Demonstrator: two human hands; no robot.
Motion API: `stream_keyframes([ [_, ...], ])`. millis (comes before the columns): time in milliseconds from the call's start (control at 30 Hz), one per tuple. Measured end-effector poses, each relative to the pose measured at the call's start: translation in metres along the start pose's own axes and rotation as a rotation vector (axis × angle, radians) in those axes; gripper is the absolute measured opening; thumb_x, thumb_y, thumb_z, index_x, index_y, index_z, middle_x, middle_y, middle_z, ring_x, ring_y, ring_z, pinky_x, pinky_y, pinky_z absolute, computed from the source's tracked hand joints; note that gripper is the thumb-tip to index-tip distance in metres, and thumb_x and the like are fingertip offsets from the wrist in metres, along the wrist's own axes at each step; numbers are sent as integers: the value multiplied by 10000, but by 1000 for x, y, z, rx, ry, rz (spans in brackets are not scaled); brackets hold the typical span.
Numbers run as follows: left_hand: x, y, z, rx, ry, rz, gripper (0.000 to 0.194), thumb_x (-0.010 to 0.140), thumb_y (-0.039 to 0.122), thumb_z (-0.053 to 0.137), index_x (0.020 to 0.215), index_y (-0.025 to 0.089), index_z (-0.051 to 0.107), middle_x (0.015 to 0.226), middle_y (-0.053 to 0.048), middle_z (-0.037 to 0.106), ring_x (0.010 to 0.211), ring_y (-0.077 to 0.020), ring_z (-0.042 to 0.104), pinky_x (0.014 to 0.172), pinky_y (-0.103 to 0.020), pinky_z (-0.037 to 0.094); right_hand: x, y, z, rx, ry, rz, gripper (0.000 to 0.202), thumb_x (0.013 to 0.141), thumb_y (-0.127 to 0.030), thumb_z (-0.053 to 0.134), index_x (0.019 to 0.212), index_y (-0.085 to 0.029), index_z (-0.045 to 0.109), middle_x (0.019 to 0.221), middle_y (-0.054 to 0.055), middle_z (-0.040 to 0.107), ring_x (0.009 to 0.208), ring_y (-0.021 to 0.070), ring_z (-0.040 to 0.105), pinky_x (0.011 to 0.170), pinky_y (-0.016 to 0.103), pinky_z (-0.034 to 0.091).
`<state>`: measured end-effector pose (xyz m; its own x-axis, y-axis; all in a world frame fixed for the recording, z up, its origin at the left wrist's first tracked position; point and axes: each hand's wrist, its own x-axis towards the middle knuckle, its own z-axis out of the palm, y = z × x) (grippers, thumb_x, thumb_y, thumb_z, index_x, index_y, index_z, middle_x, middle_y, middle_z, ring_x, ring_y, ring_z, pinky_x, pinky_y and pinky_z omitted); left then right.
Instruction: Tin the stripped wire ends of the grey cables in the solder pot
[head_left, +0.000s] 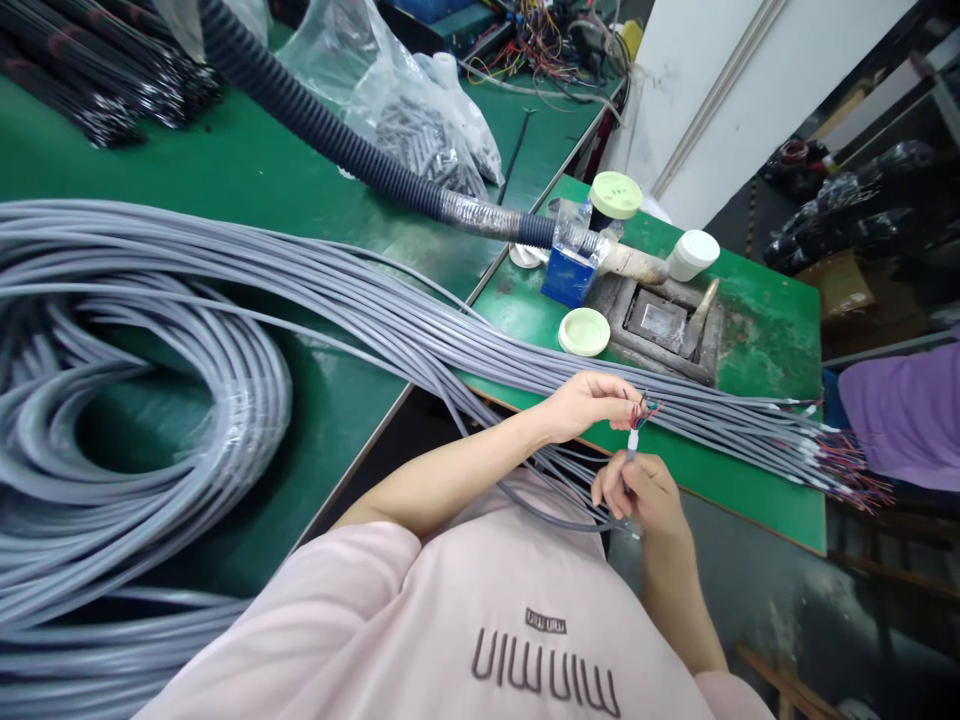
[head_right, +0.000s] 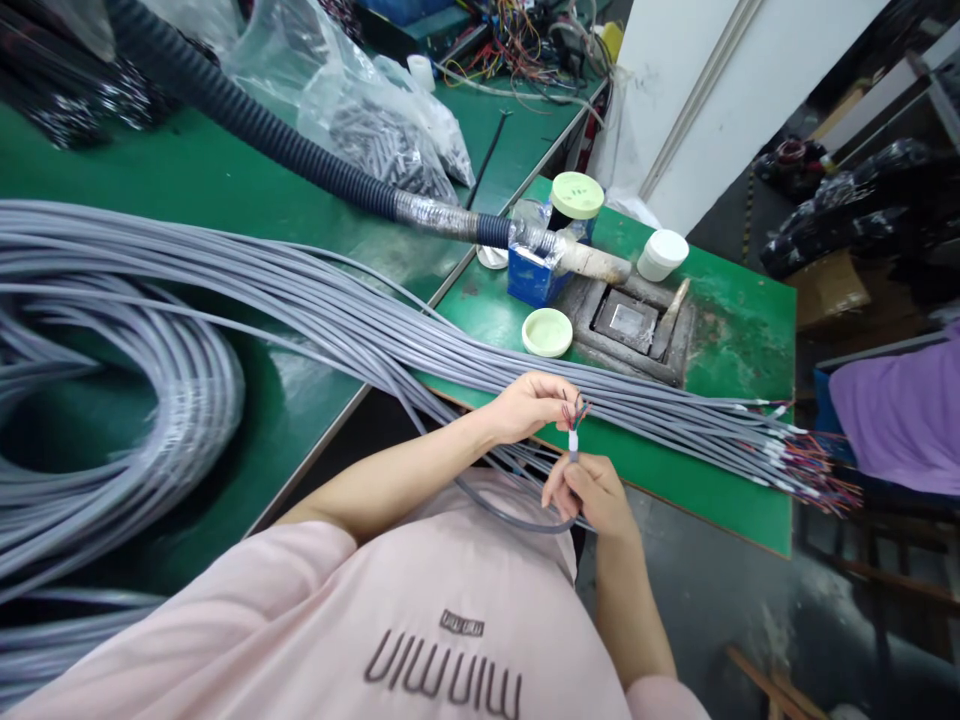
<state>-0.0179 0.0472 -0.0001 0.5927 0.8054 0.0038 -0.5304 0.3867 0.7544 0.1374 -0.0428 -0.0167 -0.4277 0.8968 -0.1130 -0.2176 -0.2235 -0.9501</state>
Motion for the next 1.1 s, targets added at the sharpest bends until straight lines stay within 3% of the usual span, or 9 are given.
stream_keyframes([
  [67,-2,-2,2,-6,26,13,365,647,413,819,742,105,648,675,-23,648,569,-66,549,576,-213,421,1,-11,-2,-102,96,19,191,884,-363,593,920,-179,625,535,-38,562,447,113,528,518,275,476],
  [167,-6,-5,7,26,55,1,350,669,398,802,755,113,617,662,-9,643,571,-68,560,575,-205,430,8,-25,1,-206,333,-59,353,775,-267,724,1074,-247,538,703,-53,609,486,92,535,480,227,453],
  [333,-10,-15,16,14,123,-15,327,674,381,781,734,118,597,624,13,621,507,-51,531,510,-184,405,21,-32,16,-479,640,-247,291,788,-276,708,1061,-244,612,572,-80,486,438,77,436,427,203,354],
  [467,-11,-19,22,-91,229,13,336,642,369,796,717,129,572,594,26,616,505,-54,541,521,-184,416,27,-31,19,-725,771,-354,194,870,-327,602,997,-221,703,609,-23,575,466,109,469,485,248,393],
  [600,-10,-20,22,-120,308,78,339,661,382,789,750,132,578,591,19,634,511,-60,549,535,-187,423,33,-38,15,-883,740,-428,169,874,-326,592,907,-225,723,732,22,657,599,159,566,604,287,449],
  [800,-15,-11,9,45,369,204,341,742,430,725,870,137,607,674,-11,658,582,-89,573,586,-219,445,57,-65,5,-995,536,-404,294,869,-309,601,604,-188,561,605,-16,496,587,123,459,596,268,374],
  [867,-20,-3,-1,261,400,292,350,784,432,683,982,150,623,749,-34,675,672,-125,606,665,-257,467,73,-78,-2,-1047,505,-399,338,863,-323,601,568,-181,517,576,-27,468,564,111,432,578,261,351],
  [967,-29,7,-20,813,439,434,254,826,360,636,1000,178,670,903,-81,703,895,-198,614,871,-346,438,104,-93,-13,-1174,425,-383,352,845,-337,598,551,-178,488,553,-36,440,537,99,402,550,255,312],
  [1100,-33,3,-42,1268,343,502,246,869,301,551,1059,206,675,1084,-94,698,1082,-245,567,1021,-423,321,150,-98,-23,-1398,253,-312,370,823,-337,568,514,-176,445,525,-32,409,520,92,353,534,268,242],
])
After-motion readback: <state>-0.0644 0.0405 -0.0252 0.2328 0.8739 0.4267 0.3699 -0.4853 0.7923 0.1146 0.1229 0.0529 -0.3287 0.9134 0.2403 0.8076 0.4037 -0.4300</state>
